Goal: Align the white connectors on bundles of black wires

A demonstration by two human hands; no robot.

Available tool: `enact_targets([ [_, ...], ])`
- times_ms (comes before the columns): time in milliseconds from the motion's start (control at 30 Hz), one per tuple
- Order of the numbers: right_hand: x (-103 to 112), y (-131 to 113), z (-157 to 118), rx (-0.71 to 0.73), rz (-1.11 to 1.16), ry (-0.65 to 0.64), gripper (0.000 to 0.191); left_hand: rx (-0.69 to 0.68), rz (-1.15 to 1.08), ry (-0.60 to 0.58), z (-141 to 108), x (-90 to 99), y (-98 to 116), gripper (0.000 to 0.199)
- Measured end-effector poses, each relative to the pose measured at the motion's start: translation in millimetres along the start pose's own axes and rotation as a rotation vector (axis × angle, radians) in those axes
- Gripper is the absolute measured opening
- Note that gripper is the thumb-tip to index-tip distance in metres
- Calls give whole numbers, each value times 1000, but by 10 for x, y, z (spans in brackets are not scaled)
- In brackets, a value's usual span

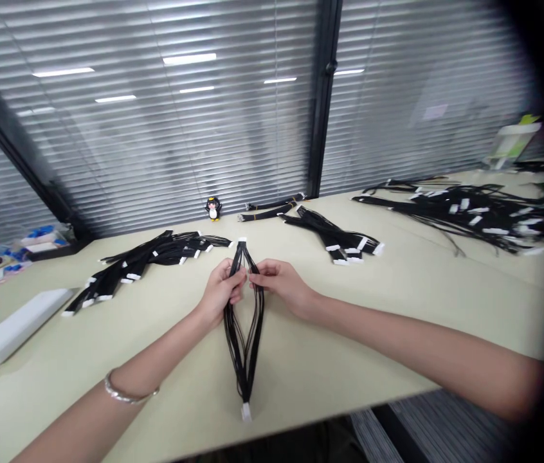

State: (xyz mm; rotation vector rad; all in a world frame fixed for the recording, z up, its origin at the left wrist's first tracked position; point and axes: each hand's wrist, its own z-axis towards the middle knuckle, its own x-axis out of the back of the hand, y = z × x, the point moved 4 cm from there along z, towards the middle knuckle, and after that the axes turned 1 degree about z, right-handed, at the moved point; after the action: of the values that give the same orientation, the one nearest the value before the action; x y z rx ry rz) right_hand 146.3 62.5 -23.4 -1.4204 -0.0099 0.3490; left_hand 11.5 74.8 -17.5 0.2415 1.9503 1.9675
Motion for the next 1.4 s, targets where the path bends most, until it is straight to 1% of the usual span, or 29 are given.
enact_targets([
  [133,-13,-20,-3,28,-16,-17,24,-4,21,-22,-12,-35,26,27],
  [233,-20,-36,-3,32,-6,-23,22,-16,12,5,-16,-38,52,29],
  [367,-17,-30,2,19,-23,-23,23,1,45,48,-8,-14,52,34],
  [567,3,-7,7,44,-50,-35,22,6,89,33,2,-7,41,34],
  [767,-2,2,9,49,-46,-45,22,-4,94,45,-6,-7,41,33],
  [933,-9,-6,15,44,-53,-24,25,-58,36,116,24,40,37,30],
  [1100,-17,1,16,21,-30,-33,24,-136,113,198,27,77,63,27],
  [1233,-25,-16,8,44,-75,-29,25,-128,84,189,21,68,59,28],
  [1400,-65,-42,-6,45,-56,-73,23,-98,57,161,17,41,57,30],
])
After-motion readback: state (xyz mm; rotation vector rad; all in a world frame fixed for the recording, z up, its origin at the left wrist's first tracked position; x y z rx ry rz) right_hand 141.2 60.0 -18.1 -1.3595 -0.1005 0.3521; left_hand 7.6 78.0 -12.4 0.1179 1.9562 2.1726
